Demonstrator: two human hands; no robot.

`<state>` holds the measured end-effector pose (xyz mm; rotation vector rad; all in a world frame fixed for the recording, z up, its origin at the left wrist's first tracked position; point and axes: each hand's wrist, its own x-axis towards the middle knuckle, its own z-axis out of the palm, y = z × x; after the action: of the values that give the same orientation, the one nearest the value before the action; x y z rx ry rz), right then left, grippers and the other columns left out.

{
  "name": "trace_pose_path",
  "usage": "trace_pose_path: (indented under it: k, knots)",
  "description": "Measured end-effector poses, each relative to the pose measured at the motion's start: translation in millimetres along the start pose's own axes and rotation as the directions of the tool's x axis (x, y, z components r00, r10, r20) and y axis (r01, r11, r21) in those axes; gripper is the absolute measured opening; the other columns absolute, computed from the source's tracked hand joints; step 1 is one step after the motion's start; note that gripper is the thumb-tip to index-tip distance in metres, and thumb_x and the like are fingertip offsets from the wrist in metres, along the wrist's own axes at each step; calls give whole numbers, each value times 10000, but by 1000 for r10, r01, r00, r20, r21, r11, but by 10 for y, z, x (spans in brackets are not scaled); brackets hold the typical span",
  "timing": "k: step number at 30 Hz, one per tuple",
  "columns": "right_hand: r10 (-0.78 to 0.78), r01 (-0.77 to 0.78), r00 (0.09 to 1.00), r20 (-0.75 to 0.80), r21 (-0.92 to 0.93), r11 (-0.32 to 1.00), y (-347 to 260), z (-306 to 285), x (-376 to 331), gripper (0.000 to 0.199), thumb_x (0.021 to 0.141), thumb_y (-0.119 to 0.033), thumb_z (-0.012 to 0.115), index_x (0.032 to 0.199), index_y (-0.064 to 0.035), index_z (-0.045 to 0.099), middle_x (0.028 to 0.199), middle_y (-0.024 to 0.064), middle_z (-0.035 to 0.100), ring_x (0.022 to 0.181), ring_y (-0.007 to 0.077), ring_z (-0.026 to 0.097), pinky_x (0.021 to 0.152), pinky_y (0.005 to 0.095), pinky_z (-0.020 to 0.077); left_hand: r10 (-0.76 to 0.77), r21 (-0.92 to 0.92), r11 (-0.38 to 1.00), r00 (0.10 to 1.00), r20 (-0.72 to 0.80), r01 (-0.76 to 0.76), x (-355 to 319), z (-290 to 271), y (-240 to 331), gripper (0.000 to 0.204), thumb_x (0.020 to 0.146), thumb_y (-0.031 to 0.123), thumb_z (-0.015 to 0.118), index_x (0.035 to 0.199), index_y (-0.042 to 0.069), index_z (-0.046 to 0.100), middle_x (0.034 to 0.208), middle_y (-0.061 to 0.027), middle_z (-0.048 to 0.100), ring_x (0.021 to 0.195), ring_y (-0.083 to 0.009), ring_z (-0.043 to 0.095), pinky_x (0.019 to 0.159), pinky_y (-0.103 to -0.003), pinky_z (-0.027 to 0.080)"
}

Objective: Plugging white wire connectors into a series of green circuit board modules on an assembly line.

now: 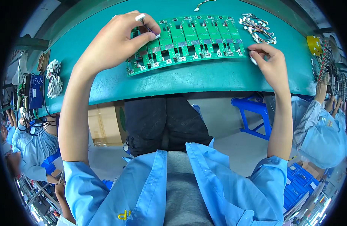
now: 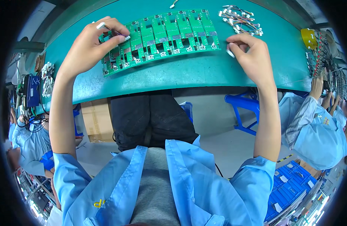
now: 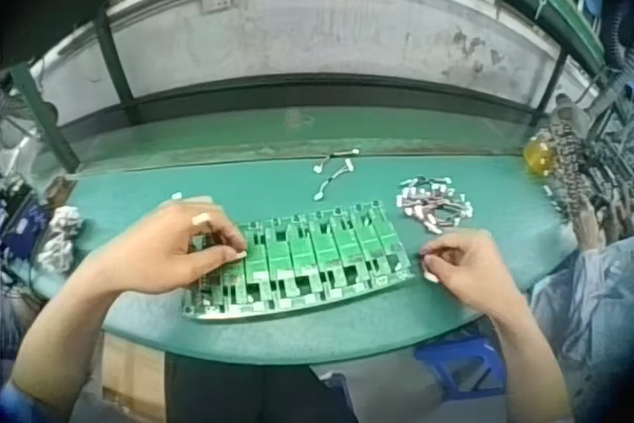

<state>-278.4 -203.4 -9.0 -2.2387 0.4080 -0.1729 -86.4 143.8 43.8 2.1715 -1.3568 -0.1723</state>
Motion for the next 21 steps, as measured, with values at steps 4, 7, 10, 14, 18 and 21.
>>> trace_pose_path:
  k: [4,7,10,14,18,21]
  knots:
    - [-260,242,966,4,-381,892,-16,21,36,224,874,6,644,1071,36,746,933,55,650,749,151,550,694,266,445,90,-102,990,994,-55,-95,-44,-57,94,102,967,102,651,995,24,710,976,-57,673,805,-162,578,738,-282,472]
    - [-273,233,961,-45,-397,888,-40,-38,-10,205,872,-32,653,1045,-4,758,889,49,626,720,185,547,665,314,439,144,-393,911,989,20,-125,-106,-41,91,95,961,93,654,990,21,709,979,-58,666,818,-158,576,750,-268,468]
    - [-274,226,961,-47,-443,867,-20,-117,-8,194,876,-49,653,1033,-16,762,884,46,620,718,202,551,663,331,442,114,-456,887,992,54,-78,-134,-21,49,94,959,92,654,987,19,707,983,-63,664,828,-155,574,759,-262,464]
    - [-245,189,969,-21,-570,799,55,-219,-13,183,893,-60,642,1025,-13,760,913,46,624,743,219,565,686,334,457,-23,-380,923,995,96,58,-85,42,-72,99,958,96,654,983,14,704,993,-76,663,844,-149,573,775,-257,459]
    - [-481,385,876,29,-642,664,130,-210,-22,168,903,-62,635,1035,-20,729,921,56,615,769,244,574,720,332,469,-46,-463,881,991,126,100,-57,73,-197,109,954,108,657,994,27,719,1020,-77,665,855,-142,592,802,-246,473]
    - [-438,367,898,48,-631,684,142,-232,-21,160,904,-66,638,1046,-27,701,921,60,614,775,243,575,736,324,471,-110,-501,849,983,146,169,-11,38,-168,150,949,104,658,1066,26,711,1094,-82,665,907,-157,601,837,-256,482]
